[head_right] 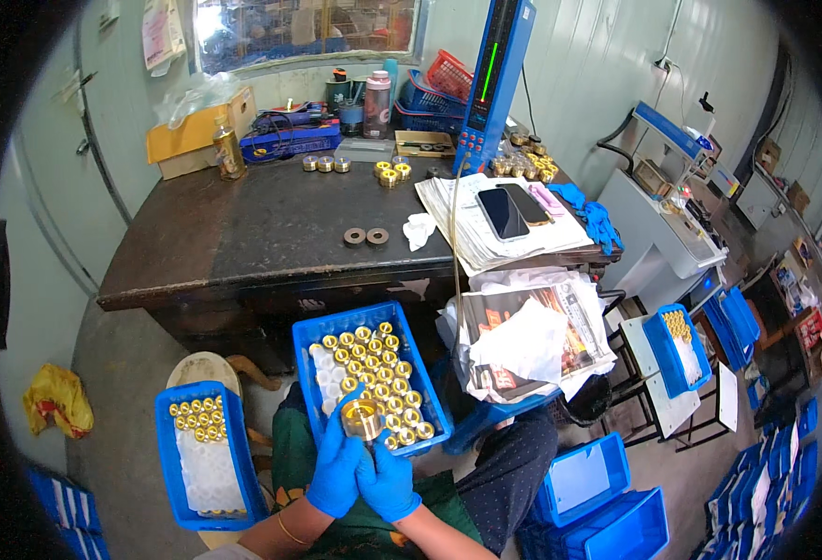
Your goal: Sorting and assembling small cylindrical brass or metal components into blue plastic trays.
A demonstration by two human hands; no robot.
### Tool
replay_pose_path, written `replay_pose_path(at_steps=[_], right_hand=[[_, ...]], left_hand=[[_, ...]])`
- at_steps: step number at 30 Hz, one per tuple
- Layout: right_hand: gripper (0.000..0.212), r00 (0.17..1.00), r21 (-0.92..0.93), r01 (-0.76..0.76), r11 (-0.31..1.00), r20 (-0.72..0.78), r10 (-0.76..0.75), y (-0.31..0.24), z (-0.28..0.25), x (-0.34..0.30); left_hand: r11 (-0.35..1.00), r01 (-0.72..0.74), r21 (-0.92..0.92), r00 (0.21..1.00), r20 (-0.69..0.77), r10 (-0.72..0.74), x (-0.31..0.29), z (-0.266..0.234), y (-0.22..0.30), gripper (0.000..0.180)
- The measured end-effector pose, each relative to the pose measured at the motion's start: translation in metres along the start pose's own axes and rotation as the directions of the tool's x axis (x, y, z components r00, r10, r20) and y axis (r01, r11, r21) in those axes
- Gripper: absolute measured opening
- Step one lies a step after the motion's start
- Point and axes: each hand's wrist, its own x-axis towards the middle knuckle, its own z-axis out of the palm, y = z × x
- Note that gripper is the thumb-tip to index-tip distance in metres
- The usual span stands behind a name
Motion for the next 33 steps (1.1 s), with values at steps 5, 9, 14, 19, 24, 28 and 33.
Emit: replay_pose_path(at_steps=[5,9,14,19,24,28,33], right_hand=[[0.021,0.998,0.063,0.039,0.997,0.044,-0.041,0.001,-0.003,-0.003],[0.030,0.999,-0.014,0.050,0.999,-0.016,-0.051,0.004,0.000,-0.004],[0.033,0.992,-0.147,0.058,0.987,0.116,-0.041,0.023,0.030,-0.005],[0.020,0.912,-0.364,0.246,0.898,0.401,-0.087,0.033,0.037,-0.016],[0.025,0.941,-0.233,-0.006,0.972,0.329,0.084,0.049,0.030,-0.014],[0.025,0.907,-0.177,-0.111,0.978,0.384,0.173,0.053,0.029,-0.014],[0.025,0.923,-0.160,0.006,0.987,0.381,0.056,0.041,0.035,-0.014]], left_hand=[[0.998,-0.003,0.061,0.999,0.038,0.000,-0.005,0.003,-0.002,0.053],[0.967,-0.184,0.174,0.983,0.050,0.177,-0.003,0.001,0.004,0.059],[0.974,-0.090,0.208,0.992,-0.072,0.107,0.001,-0.048,-0.025,0.060],[0.975,-0.065,0.213,0.924,-0.357,0.140,0.004,-0.133,-0.011,0.056],[0.398,0.250,0.883,0.763,-0.432,0.480,-0.040,-0.318,-0.004,0.038],[0.128,0.544,0.829,0.682,-0.526,0.508,-0.073,-0.384,0.026,0.057],[0.076,0.664,0.744,0.654,-0.626,0.425,-0.070,-0.407,0.018,0.061]])
